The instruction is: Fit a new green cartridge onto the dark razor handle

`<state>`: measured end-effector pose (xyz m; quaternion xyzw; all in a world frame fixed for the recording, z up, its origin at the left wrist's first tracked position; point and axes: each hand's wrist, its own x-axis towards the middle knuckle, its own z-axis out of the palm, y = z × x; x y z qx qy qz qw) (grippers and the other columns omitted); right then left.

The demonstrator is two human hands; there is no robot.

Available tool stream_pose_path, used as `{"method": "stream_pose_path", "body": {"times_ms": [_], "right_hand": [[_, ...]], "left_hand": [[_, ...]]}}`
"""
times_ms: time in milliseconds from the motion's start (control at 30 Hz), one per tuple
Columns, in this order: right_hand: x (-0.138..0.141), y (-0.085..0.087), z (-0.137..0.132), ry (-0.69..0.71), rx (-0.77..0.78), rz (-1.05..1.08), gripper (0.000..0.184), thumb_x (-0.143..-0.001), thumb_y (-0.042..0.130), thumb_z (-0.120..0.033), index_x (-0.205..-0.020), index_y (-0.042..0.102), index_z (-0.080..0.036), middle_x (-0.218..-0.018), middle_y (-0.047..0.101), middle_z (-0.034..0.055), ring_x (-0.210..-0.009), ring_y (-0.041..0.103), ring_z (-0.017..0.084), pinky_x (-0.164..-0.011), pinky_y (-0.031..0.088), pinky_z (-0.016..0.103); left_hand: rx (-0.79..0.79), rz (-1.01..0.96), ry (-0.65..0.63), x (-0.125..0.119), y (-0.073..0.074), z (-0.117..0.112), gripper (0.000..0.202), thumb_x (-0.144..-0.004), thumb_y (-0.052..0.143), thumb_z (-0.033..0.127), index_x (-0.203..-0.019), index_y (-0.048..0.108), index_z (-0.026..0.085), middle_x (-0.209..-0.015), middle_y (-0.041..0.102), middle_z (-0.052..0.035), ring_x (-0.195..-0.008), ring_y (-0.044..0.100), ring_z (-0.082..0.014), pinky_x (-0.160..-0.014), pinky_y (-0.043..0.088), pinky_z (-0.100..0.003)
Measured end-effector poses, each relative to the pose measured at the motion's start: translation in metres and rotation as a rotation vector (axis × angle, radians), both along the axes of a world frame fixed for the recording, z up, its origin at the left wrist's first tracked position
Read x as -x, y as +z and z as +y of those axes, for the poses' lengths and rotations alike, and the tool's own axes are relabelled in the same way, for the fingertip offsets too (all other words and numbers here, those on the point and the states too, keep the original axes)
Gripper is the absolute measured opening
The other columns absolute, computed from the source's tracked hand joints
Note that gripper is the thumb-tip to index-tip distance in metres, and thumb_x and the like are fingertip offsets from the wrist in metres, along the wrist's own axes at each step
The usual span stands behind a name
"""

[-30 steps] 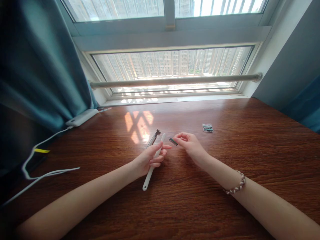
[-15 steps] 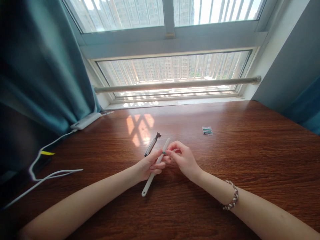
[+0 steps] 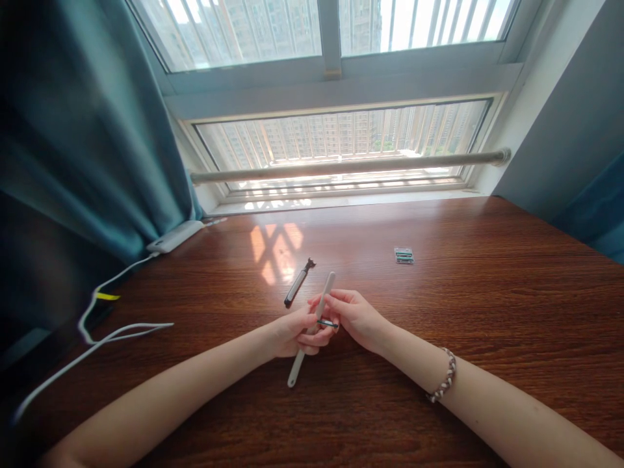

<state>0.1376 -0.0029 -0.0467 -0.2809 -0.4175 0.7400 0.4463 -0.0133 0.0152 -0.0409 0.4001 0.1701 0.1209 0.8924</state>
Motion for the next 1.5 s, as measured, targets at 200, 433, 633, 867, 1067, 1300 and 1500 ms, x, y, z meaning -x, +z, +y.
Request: {"method": "stream_pose_path", "body": {"times_ms": [200, 433, 633, 867, 1067, 1300, 1500], "right_hand": [[-0.035, 0.021, 0.022, -0.432, -0.059, 0.019, 0.024, -0.08, 0.051, -0.046, -0.097, 0.053, -0.03, -0.077, 0.058, -0.0035, -0.072, 0.059, 0.013, -0.074, 0.047, 0.033], [-0.047, 0.041, 0.022, -0.548, -0.039, 0.074, 0.031, -0.078, 0.053, -0.044, -0.106, 0.052, -0.031, -0.072, 0.052, -0.0042, -0.064, 0.056, 0.01, -0.067, 0.047, 0.027], [-0.051, 0.052, 0.019, -0.599, -0.185, 0.011, 0.033, -0.079, 0.052, -0.043, -0.11, 0.052, -0.03, -0.059, 0.037, -0.0053, -0.049, 0.04, 0.005, -0.048, 0.038, 0.018], [-0.034, 0.027, 0.007, -0.292, -0.373, -0.559, 0.035, -0.078, 0.053, -0.043, -0.098, 0.06, -0.015, -0.059, 0.044, -0.0015, -0.048, 0.037, 0.007, -0.044, 0.03, 0.019], [-0.018, 0.013, -0.007, -0.202, -0.698, -0.801, 0.033, -0.088, 0.038, -0.033, -0.113, 0.055, -0.021, -0.073, 0.059, 0.0012, -0.067, 0.054, 0.014, -0.071, 0.042, 0.024], [-0.019, 0.01, -0.01, -0.287, -0.704, -0.879, 0.032, -0.089, 0.037, -0.031, -0.115, 0.055, -0.024, -0.097, 0.062, 0.0031, -0.087, 0.058, 0.018, -0.077, 0.042, 0.025], [-0.018, 0.01, -0.009, -0.285, -0.719, -0.897, 0.032, -0.089, 0.036, -0.031, -0.114, 0.055, -0.025, -0.105, 0.061, 0.0021, -0.089, 0.058, 0.019, -0.078, 0.042, 0.026]], "left_hand": [[-0.033, -0.029, 0.101, -0.003, -0.007, 0.003, 0.041, -0.062, 0.07, 0.038, -0.091, 0.056, 0.013, -0.069, 0.051, -0.002, -0.048, 0.041, -0.005, -0.045, 0.03, -0.018], [-0.003, -0.008, 0.197, -0.004, -0.015, 0.007, 0.041, -0.063, 0.071, 0.034, -0.092, 0.061, 0.007, -0.074, 0.052, -0.0042, -0.061, 0.049, -0.0075, -0.06, 0.039, -0.021], [0.081, -0.047, 0.194, 0.001, -0.011, 0.012, 0.038, -0.061, 0.072, 0.034, -0.089, 0.061, 0.012, -0.078, 0.053, -0.0038, -0.065, 0.051, -0.0094, -0.063, 0.04, -0.024], [0.171, -0.141, 0.347, 0.003, -0.009, 0.019, 0.048, -0.069, 0.055, 0.056, -0.094, 0.058, 0.015, -0.082, 0.05, -0.0012, -0.063, 0.047, -0.0077, -0.06, 0.04, -0.023], [0.143, -0.125, 0.344, 0.001, -0.005, 0.016, 0.053, -0.068, 0.048, 0.063, -0.087, 0.057, 0.015, -0.082, 0.048, -0.0019, -0.061, 0.043, -0.0068, -0.056, 0.037, -0.02], [0.117, -0.141, 0.363, 0.0, -0.004, 0.016, 0.05, -0.062, 0.055, 0.063, -0.078, 0.054, 0.015, -0.076, 0.041, 0.0012, -0.056, 0.034, -0.0052, -0.053, 0.035, -0.019], [0.032, -0.133, 0.482, 0.003, -0.01, 0.018, 0.04, -0.061, 0.068, 0.046, -0.087, 0.053, 0.019, -0.078, 0.046, 0.0014, -0.057, 0.038, -0.0053, -0.056, 0.036, -0.02]]}}
